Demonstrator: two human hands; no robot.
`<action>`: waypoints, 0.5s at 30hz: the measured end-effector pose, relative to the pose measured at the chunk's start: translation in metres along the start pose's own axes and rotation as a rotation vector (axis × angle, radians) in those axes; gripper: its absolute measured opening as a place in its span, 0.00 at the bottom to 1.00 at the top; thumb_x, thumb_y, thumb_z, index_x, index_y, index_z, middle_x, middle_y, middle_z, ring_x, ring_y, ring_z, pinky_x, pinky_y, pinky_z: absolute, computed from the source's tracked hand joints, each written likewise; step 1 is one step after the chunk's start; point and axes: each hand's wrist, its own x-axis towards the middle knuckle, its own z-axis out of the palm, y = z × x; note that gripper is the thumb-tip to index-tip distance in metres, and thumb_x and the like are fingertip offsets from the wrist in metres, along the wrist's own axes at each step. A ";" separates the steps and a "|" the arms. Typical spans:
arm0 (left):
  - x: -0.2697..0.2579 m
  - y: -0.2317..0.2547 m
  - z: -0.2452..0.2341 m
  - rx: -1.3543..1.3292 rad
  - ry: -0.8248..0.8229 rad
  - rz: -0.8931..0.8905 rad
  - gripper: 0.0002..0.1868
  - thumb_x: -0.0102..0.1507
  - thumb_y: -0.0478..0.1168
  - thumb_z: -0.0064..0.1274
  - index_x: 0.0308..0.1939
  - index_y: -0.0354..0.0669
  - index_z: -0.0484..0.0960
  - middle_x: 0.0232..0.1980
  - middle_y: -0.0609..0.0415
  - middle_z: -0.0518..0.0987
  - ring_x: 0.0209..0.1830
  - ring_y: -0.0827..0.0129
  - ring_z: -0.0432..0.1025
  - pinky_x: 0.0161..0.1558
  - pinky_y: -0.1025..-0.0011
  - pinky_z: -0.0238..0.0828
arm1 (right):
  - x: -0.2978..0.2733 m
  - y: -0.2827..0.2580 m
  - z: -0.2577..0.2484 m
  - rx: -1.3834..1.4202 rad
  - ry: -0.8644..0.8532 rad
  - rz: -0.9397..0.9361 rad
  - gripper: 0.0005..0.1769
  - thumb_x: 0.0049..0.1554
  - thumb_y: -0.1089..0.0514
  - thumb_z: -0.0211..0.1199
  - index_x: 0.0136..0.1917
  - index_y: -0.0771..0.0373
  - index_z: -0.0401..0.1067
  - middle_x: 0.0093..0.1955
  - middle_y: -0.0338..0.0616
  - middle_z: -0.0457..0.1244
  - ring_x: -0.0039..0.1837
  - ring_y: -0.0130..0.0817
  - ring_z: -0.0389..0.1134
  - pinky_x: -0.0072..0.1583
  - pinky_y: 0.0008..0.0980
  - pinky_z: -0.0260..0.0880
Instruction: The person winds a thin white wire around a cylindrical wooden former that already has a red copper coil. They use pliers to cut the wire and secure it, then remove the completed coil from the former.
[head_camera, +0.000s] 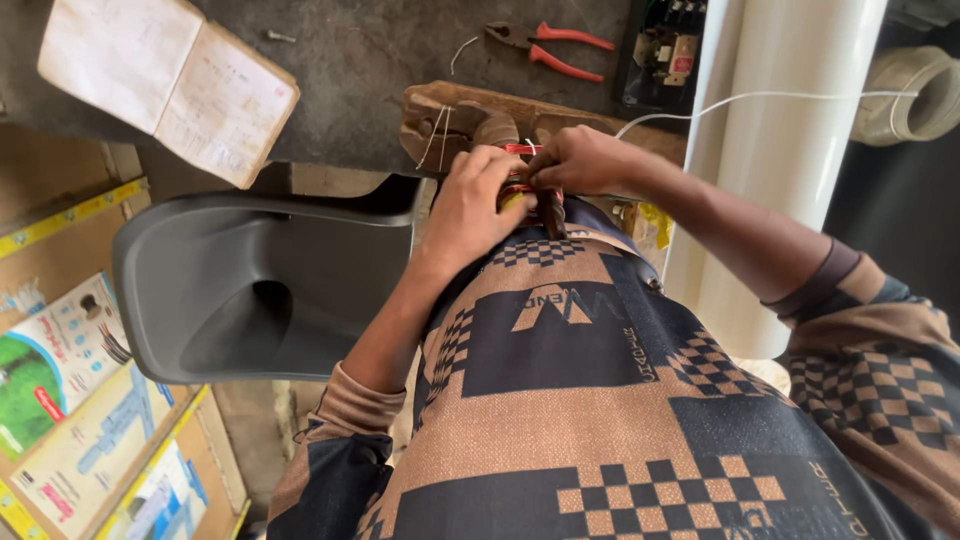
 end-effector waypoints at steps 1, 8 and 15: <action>-0.003 0.000 0.002 0.032 -0.018 0.003 0.23 0.55 0.41 0.68 0.53 0.41 0.81 0.56 0.50 0.76 0.56 0.53 0.69 0.59 0.59 0.68 | 0.006 0.003 -0.003 0.052 -0.089 0.138 0.14 0.57 0.52 0.65 0.55 0.53 0.81 0.35 0.34 0.67 0.35 0.30 0.65 0.40 0.35 0.66; -0.005 -0.002 0.030 0.252 0.010 0.150 0.24 0.51 0.39 0.68 0.49 0.37 0.80 0.53 0.46 0.74 0.55 0.53 0.69 0.51 0.55 0.68 | 0.024 0.015 -0.014 0.532 -0.469 0.347 0.12 0.60 0.59 0.59 0.36 0.64 0.73 0.26 0.28 0.54 0.28 0.20 0.46 0.29 0.25 0.43; -0.005 -0.003 0.035 0.270 0.157 0.289 0.12 0.55 0.38 0.62 0.41 0.40 0.82 0.45 0.53 0.78 0.48 0.58 0.71 0.47 0.58 0.67 | 0.025 0.019 -0.014 0.572 -0.443 0.351 0.14 0.60 0.61 0.58 0.32 0.59 0.68 0.25 0.26 0.50 0.27 0.19 0.46 0.28 0.24 0.42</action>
